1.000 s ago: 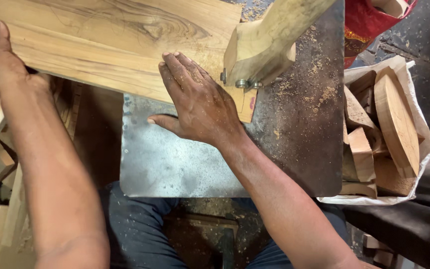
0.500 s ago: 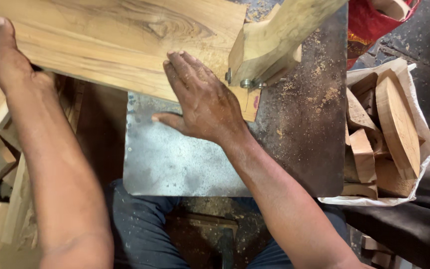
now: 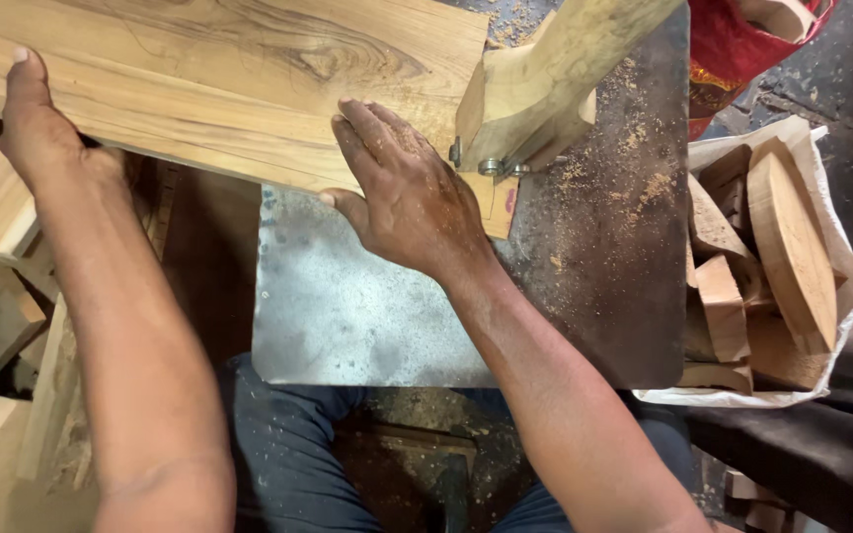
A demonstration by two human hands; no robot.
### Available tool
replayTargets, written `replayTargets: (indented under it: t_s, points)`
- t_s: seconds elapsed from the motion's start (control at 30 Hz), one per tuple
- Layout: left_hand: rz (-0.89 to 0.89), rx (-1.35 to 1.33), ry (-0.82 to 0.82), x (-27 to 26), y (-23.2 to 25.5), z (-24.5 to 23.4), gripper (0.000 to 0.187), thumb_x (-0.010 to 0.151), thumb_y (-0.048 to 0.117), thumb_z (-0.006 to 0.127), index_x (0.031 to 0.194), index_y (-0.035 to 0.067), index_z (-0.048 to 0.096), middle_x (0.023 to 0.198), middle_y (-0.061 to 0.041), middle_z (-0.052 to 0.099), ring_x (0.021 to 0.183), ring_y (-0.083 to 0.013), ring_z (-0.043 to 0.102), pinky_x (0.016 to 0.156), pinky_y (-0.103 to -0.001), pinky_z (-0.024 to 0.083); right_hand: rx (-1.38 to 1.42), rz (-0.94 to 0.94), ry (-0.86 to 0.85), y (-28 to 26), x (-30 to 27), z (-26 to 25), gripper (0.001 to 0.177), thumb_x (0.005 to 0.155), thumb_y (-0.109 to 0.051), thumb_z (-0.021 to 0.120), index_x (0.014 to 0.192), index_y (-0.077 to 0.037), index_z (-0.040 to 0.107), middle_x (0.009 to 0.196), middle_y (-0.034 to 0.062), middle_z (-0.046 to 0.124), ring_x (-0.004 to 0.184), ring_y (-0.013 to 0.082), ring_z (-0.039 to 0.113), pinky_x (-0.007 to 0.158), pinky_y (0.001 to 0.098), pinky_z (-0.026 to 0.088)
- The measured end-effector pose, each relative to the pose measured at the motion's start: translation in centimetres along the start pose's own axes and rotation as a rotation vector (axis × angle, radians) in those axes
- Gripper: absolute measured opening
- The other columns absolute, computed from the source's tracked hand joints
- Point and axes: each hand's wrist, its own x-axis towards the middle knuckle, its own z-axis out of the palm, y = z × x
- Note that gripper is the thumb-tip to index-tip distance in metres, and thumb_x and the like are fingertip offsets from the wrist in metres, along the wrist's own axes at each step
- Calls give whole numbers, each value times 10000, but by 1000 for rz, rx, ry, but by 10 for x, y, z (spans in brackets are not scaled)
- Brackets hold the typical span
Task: The person uses a saw to cut a piece of wood along a marked line, guiding the wood through the blade by hand.
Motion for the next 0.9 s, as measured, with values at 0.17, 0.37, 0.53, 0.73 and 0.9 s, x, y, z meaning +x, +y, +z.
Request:
replayTargets:
  t_s: [0.17, 0.37, 0.53, 0.73, 0.9]
  points:
    - [63, 56, -3, -3, -3, 16, 497, 1005, 171, 675, 1370, -148, 565, 1324, -272, 724, 1182, -396, 770, 1002, -546, 648, 41, 51, 3, -5, 14, -13, 742, 901, -477, 729, 1466, -35, 540, 1577, 123, 477, 1453, 338, 443, 1182, 500, 406]
    - [92, 42, 4, -7, -1, 13, 480, 995, 127, 705, 1332, -184, 562, 1309, -306, 722, 1166, -421, 776, 993, -567, 663, 0, 43, 79, -11, 11, -7, 764, 918, -559, 708, 1392, 26, 580, 1480, 178, 547, 1394, 392, 526, 1156, 511, 455]
    - [50, 58, 63, -15, 6, 17, 481, 950, 155, 710, 1308, -140, 580, 1262, -277, 721, 1122, -409, 776, 949, -554, 670, -150, -91, 141, -11, 3, 5, 873, 985, -651, 617, 1405, 111, 555, 1444, 291, 549, 1376, 416, 540, 1114, 498, 519]
    - [8, 43, 110, -20, 8, 19, 495, 921, 150, 709, 1331, -83, 559, 1265, -256, 710, 1130, -398, 764, 937, -566, 668, -256, -115, 104, -11, 8, 5, 959, 931, -729, 567, 1369, 123, 545, 1422, 312, 531, 1329, 445, 529, 1041, 502, 512]
    - [30, 32, 36, -26, 10, 16, 487, 980, 148, 689, 1352, -140, 562, 1312, -279, 713, 1181, -403, 766, 988, -560, 656, -187, -84, 88, -12, 4, 6, 950, 940, -734, 560, 1391, 102, 537, 1460, 294, 522, 1386, 423, 510, 1092, 504, 509]
